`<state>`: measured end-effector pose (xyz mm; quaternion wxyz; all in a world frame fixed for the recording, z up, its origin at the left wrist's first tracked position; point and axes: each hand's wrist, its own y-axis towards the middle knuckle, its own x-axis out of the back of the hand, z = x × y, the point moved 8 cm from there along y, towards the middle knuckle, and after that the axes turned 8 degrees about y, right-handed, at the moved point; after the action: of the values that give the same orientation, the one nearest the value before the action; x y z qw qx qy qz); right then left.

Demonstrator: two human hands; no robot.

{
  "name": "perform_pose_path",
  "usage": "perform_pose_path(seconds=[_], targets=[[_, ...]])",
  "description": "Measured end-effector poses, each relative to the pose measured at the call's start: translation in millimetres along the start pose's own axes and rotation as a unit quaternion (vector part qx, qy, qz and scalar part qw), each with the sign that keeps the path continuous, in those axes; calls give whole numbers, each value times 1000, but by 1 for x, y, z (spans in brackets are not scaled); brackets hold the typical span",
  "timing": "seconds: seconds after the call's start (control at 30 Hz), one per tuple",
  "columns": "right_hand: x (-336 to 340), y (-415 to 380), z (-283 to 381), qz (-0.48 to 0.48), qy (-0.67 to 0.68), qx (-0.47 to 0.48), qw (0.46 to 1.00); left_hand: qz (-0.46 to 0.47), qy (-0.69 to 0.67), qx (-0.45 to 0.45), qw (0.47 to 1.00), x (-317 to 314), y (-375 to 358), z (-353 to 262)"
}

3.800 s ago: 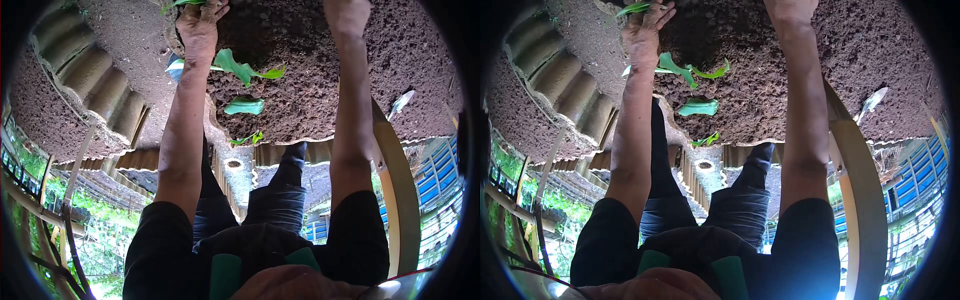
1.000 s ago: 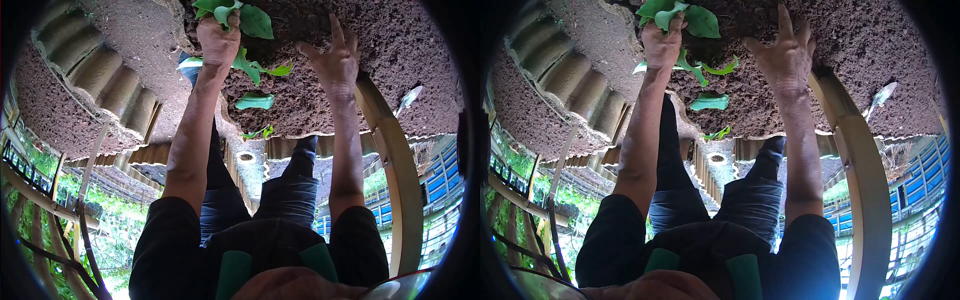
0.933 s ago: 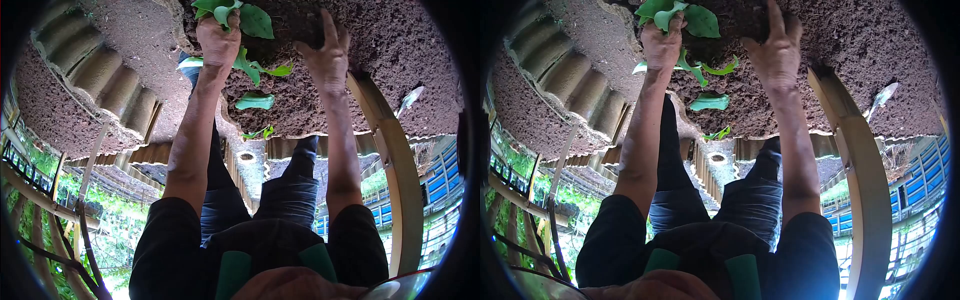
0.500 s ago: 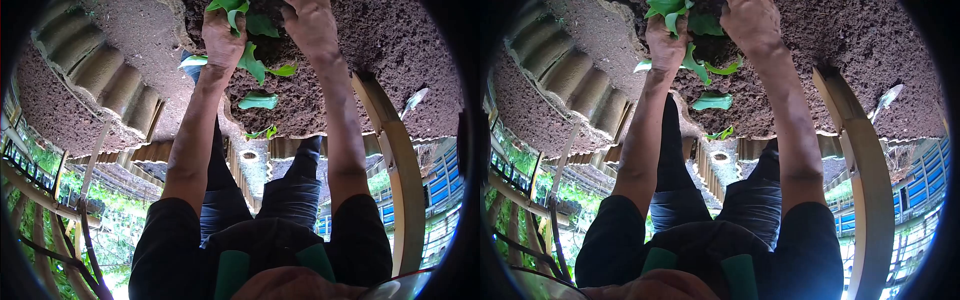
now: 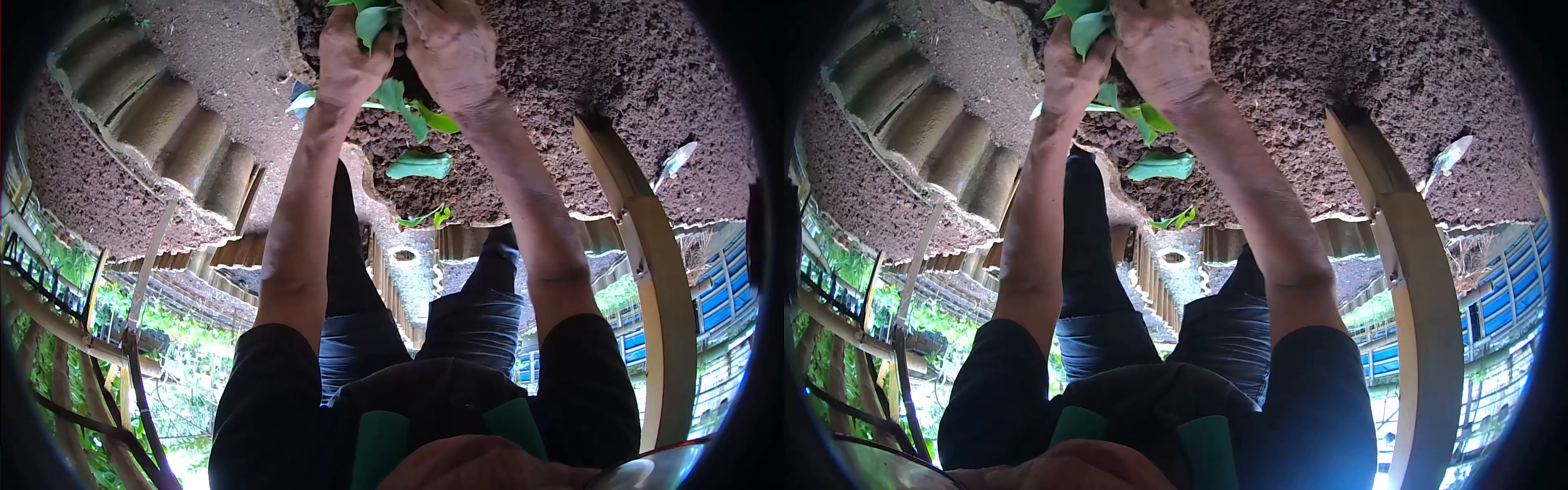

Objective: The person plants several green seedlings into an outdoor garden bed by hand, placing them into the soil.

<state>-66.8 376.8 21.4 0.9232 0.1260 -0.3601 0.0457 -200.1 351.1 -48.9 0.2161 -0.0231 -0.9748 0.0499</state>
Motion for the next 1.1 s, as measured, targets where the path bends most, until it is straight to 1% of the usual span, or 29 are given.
perform_pose_path(seconds=[0.03,0.07,0.1,0.13,0.17,0.2,0.23,0.27,0.3,0.33,0.37,0.43,0.47,0.5,0.57,0.6,0.63,0.7,0.73,0.77,0.83,0.87,0.97,1.0,1.03,1.1], targets=[[-5,2,-1,5,32,-1,999,-18,49,-78,996,0,5,-13],[-11,1,-4,11,65,-3,998,-7,95,-31,995,0,3,-7],[-16,0,-6,18,99,-6,995,20,111,-7,994,-4,4,-1],[-21,-2,-5,48,117,4,992,49,127,18,991,-6,5,5],[-14,-7,-7,46,107,4,993,77,144,44,986,-6,4,12],[3,-5,-2,42,97,5,994,75,117,11,990,-6,3,24],[15,-3,-2,39,86,8,995,26,31,8,999,-6,7,23],[29,-2,-12,-13,11,8,1000,-25,-56,6,998,-12,8,21],[46,7,-13,16,-90,-37,995,-75,-142,6,987,-16,6,18],[47,-1,-32,21,-76,-80,994,-104,-132,17,986,-15,4,8],[42,-7,-53,23,-62,-122,990,-102,-105,45,988,-13,2,0],[23,-2,-59,50,-24,-105,993,-98,-48,102,989,-7,-4,-11],[11,2,-62,64,-3,-97,993,-109,22,40,993,-7,-4,-19],[-6,8,-65,87,15,-66,994,-100,112,13,989,-8,-6,-15],[-37,17,-65,135,51,-4,990,-79,289,-38,953,-12,-12,-6],[-40,31,-58,193,79,-33,977,-105,250,-33,962,-11,-11,-15],[-30,44,-45,191,52,-21,980,-129,302,-124,936,-13,-10,-29],[-14,59,-25,190,-5,0,982,-142,274,-86,947,-13,-9,-38],[-24,64,-29,166,-117,108,973,-83,312,-65,944,-19,-7,-30],[-40,59,-42,184,-147,118,965,-52,322,-14,945,-22,-8,-21],[-56,57,-37,215,-209,136,944,11,338,85,937,-27,-8,-12],[-58,52,-45,281,-177,107,937,-65,373,-11,925,-20,-5,-33],[-11,39,-39,222,-77,21,972,-81,460,-85,880,-3,7,-64],[3,18,-66,234,-43,-27,971,-121,453,-150,871,2,10,-70],[14,-7,-90,245,-10,-74,967,-111,441,-118,883,5,10,-60],[32,-40,-77,234,-63,-175,954,-90,419,-59,902,6,4,-39]])
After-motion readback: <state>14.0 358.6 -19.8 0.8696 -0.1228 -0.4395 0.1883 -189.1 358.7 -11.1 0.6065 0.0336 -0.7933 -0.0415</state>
